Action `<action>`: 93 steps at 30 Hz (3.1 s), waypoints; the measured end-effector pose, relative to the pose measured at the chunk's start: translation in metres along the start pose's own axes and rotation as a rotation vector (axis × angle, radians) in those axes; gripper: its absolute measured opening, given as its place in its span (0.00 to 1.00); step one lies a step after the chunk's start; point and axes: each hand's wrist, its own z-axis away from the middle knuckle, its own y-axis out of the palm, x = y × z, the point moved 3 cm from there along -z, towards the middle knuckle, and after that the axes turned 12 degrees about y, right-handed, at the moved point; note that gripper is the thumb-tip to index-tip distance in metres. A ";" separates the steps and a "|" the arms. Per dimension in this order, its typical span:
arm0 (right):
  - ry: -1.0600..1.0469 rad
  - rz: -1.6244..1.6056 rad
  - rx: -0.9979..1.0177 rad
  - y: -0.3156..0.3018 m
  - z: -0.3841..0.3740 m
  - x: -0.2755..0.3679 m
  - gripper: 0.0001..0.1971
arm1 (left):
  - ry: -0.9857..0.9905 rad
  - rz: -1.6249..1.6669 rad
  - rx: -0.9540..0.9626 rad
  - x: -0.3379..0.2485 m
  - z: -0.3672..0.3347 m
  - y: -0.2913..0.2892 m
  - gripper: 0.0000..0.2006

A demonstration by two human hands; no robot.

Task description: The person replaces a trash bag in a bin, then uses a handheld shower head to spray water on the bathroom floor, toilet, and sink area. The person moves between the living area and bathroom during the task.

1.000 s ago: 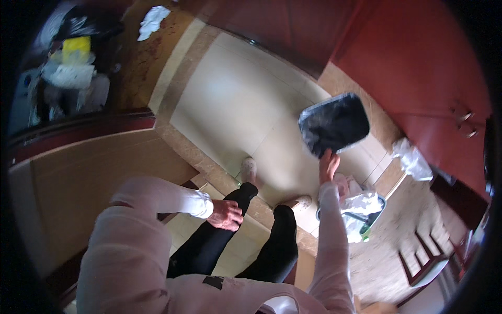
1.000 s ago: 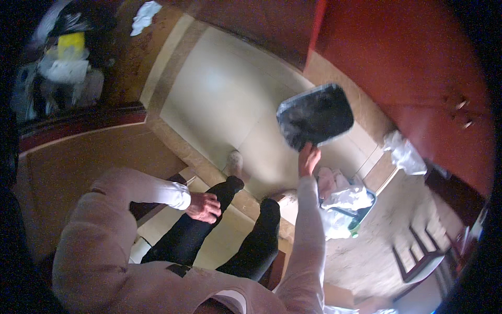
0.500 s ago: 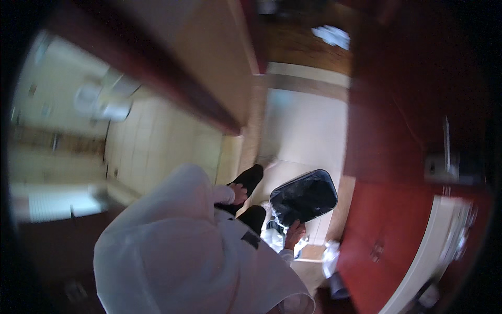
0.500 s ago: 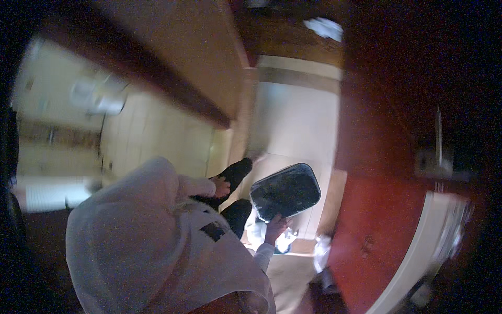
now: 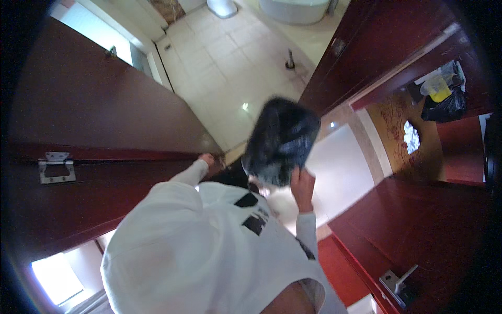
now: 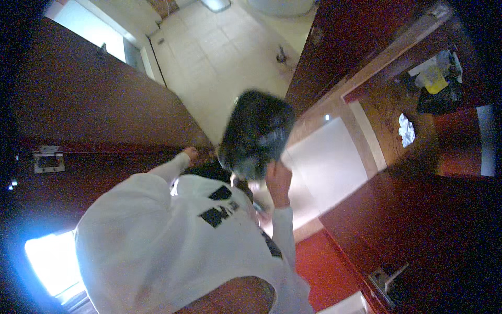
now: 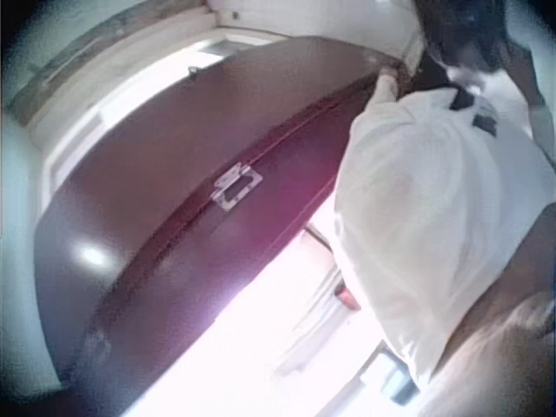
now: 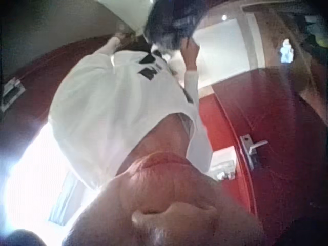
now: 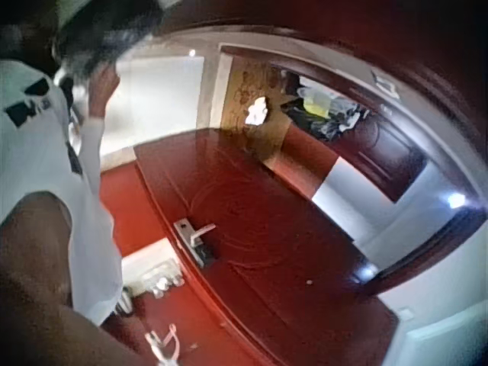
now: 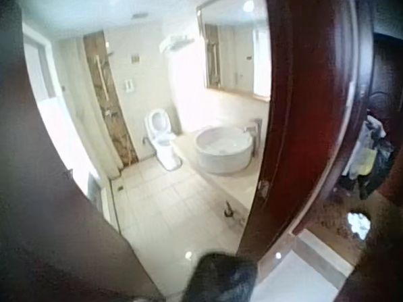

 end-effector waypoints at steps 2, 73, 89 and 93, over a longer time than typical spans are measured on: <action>-0.006 -0.063 0.070 -0.012 -0.032 0.032 0.10 | -0.231 0.211 -0.072 -0.029 0.044 -0.012 0.10; 0.878 -0.128 0.529 0.588 -1.019 0.225 0.06 | -0.334 1.247 -0.731 -0.088 -0.374 -0.661 0.10; 0.652 0.584 0.351 0.642 -1.169 0.054 0.11 | -1.046 0.830 -0.251 -0.212 -0.412 -0.666 0.14; 0.491 0.866 0.583 0.642 -1.167 -0.001 0.12 | -0.970 0.820 -0.245 -0.199 -0.410 -0.667 0.13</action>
